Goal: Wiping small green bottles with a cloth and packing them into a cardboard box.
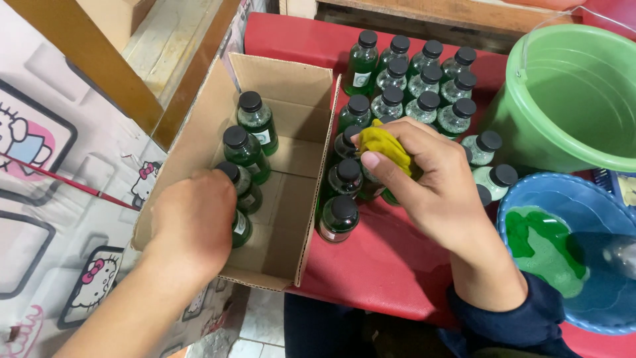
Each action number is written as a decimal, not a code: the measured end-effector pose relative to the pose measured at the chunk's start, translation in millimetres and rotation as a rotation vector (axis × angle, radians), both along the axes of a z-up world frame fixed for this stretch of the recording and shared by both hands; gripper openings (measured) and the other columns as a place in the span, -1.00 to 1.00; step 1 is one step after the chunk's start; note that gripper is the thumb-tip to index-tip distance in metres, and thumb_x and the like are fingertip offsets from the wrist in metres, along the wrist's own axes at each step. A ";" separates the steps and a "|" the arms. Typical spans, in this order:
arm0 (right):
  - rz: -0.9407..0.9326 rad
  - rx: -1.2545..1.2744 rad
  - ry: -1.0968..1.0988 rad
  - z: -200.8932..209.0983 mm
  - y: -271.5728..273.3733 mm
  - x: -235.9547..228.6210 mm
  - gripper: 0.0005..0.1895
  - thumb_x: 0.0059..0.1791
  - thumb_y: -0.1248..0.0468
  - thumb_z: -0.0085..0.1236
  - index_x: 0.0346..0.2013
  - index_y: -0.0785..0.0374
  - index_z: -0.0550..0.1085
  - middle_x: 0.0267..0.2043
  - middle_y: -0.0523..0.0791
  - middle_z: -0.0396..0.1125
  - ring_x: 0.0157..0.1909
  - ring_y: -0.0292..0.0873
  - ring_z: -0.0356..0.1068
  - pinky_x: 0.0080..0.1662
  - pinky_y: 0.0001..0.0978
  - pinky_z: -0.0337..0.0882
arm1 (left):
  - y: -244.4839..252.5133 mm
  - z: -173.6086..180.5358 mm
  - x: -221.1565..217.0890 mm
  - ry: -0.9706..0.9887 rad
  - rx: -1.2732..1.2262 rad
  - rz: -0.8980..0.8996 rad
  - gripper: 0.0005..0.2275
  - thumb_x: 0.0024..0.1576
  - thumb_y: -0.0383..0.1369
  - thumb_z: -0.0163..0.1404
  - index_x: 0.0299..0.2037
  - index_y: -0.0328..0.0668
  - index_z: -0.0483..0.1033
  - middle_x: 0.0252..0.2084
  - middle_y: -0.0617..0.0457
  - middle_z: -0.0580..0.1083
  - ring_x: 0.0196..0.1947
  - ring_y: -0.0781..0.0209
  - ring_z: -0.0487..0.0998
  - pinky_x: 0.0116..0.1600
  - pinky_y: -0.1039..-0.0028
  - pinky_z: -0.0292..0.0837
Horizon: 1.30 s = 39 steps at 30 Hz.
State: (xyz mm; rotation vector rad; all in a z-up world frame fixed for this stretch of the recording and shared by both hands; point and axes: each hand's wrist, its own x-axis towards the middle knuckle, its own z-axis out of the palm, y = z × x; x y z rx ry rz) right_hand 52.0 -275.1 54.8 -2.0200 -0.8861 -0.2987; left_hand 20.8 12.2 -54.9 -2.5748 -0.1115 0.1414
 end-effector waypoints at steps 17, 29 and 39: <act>-0.013 0.445 0.569 -13.7 -46.0 -17.9 -0.62 0.11 0.18 -0.08 0.05 0.43 0.47 -0.17 0.01 0.41 -0.30 -0.12 0.47 -0.32 -0.40 0.48 | -123.4 97.0 -82.6 -0.798 -0.487 -0.557 -0.69 0.38 -0.11 -0.22 -0.16 -0.14 0.47 -0.12 -0.02 0.50 -0.25 0.09 0.51 -0.27 0.38 0.36; 0.224 1.133 1.113 -64.8 -110.3 -41.7 -0.57 0.16 0.13 -0.10 0.27 0.27 0.32 -0.05 0.26 0.41 -0.07 0.33 0.50 -0.15 0.11 0.59 | -192.5 12.9 -54.5 -0.660 -0.061 -0.279 -0.61 0.24 -0.44 -0.30 0.21 -0.23 0.48 0.21 -0.11 0.49 0.16 0.09 0.46 0.22 0.34 0.19; 0.526 1.180 1.123 -68.0 -139.5 -60.3 -0.29 0.09 0.50 0.07 0.49 0.31 0.02 0.36 0.41 0.10 0.33 0.54 0.19 0.26 0.26 0.34 | -207.2 3.5 -31.0 -0.558 -0.110 -0.173 -0.81 0.17 -0.37 -0.13 -0.06 0.00 0.48 -0.23 0.18 0.36 -0.33 0.25 0.44 -0.38 0.56 0.39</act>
